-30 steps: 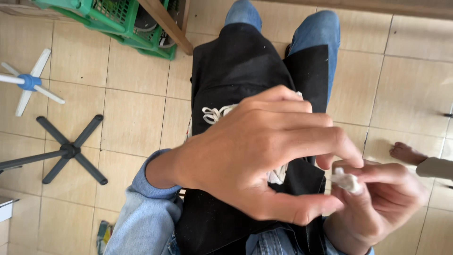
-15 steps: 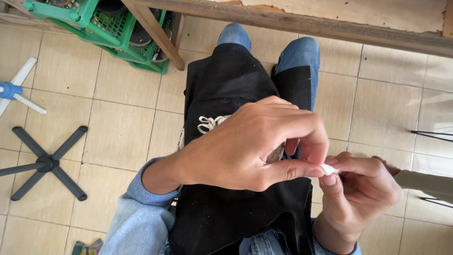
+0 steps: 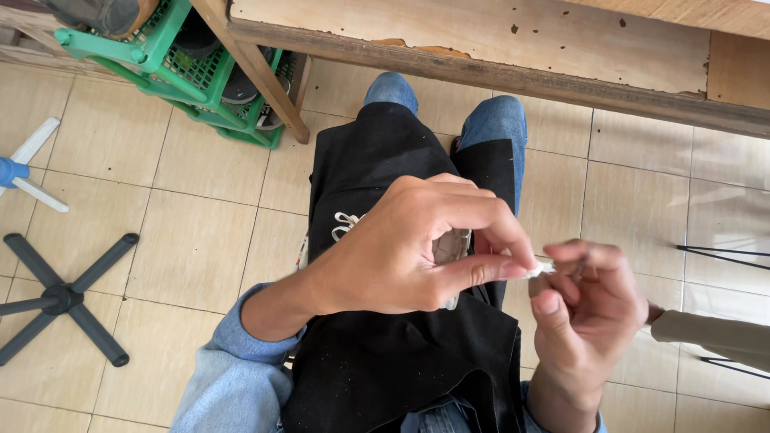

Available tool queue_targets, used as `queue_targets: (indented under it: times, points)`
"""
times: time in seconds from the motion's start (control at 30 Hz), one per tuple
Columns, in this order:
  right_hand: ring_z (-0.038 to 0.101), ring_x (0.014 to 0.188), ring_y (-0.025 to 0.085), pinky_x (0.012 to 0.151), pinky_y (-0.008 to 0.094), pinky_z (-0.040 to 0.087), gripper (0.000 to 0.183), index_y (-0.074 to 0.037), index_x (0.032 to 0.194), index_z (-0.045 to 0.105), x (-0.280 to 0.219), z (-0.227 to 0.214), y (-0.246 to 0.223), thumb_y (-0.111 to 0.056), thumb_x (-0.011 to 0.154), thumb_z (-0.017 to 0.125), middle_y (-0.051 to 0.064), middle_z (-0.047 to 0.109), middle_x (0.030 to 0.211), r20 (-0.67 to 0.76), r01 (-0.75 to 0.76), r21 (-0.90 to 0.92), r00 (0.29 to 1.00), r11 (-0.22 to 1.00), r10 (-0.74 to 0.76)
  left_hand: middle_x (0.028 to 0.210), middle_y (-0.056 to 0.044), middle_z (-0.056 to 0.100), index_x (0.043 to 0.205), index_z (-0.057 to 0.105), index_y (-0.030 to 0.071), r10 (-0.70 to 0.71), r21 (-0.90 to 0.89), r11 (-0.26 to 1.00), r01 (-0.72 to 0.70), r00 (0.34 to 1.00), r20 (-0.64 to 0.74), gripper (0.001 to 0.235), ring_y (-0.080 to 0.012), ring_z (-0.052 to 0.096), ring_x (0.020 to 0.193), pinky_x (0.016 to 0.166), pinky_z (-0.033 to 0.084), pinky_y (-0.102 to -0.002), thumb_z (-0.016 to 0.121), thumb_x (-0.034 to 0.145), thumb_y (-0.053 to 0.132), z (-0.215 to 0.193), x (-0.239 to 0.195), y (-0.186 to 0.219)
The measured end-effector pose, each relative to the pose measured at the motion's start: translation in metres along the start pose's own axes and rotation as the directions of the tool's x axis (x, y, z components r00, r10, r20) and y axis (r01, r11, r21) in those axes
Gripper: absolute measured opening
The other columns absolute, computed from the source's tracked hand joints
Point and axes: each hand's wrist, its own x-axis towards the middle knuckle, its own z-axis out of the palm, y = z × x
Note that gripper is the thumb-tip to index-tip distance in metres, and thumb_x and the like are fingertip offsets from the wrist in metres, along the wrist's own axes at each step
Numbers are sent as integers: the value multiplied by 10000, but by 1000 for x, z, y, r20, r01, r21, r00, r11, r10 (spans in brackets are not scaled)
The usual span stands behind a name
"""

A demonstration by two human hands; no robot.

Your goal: The person holds a white sneaker on their lap and uses a small white cloth to wipe the sole and sides of the shoe. They rotate the shoe to clean different areas of the sole and upper, continuing the wiping motion throughout the video.

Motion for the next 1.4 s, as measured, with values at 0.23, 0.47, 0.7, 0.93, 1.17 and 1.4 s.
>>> queue_targets:
  times: [0.23,0.47,0.7,0.93,1.17,1.4]
  points:
    - [361,660,48,685,217,342,186,-90,1008,620,7,4,3,-192,990,775,-8,528,776,-18,66,41,998,997,-65,926,75,811,1195,791,205,-19,4,1000,19,999,39,167,-98,784,908,1050,535,-322,760,1048,280,-4,1,-1]
    - [454,697,129,597,231,329,207,-54,974,602,15,9,-13,-177,980,768,101,544,928,17,106,-43,994,993,-106,853,80,740,1020,733,169,-14,70,997,10,998,66,99,-126,731,813,919,534,-333,716,1042,264,-6,2,6]
    - [661,720,168,638,224,492,182,-16,945,634,8,10,-5,-70,952,807,172,721,862,-48,84,86,996,993,-80,816,134,751,1191,643,263,-135,135,983,123,988,82,174,-137,726,850,996,521,-354,689,1034,324,-7,0,8]
    - [523,572,154,534,260,369,172,19,971,683,14,9,2,-75,967,828,224,726,854,-136,393,-244,891,887,-432,893,37,699,1080,690,166,22,66,998,-21,1000,-15,139,-115,700,836,867,551,-295,731,1049,295,-4,0,9]
    - [713,675,244,570,312,504,221,29,958,756,17,11,14,-7,927,972,288,650,989,-139,579,-510,674,636,-725,1021,-31,888,1141,841,129,-56,32,998,57,998,-39,399,-130,852,990,925,622,-251,828,886,435,-6,1,9]
    - [415,597,87,560,243,310,498,-20,1055,798,16,8,-11,-379,742,942,72,636,861,51,344,-303,937,889,-346,1127,-39,888,1183,835,104,-96,-23,995,95,994,-53,254,-155,848,1088,992,649,-279,764,1006,272,-6,0,4]
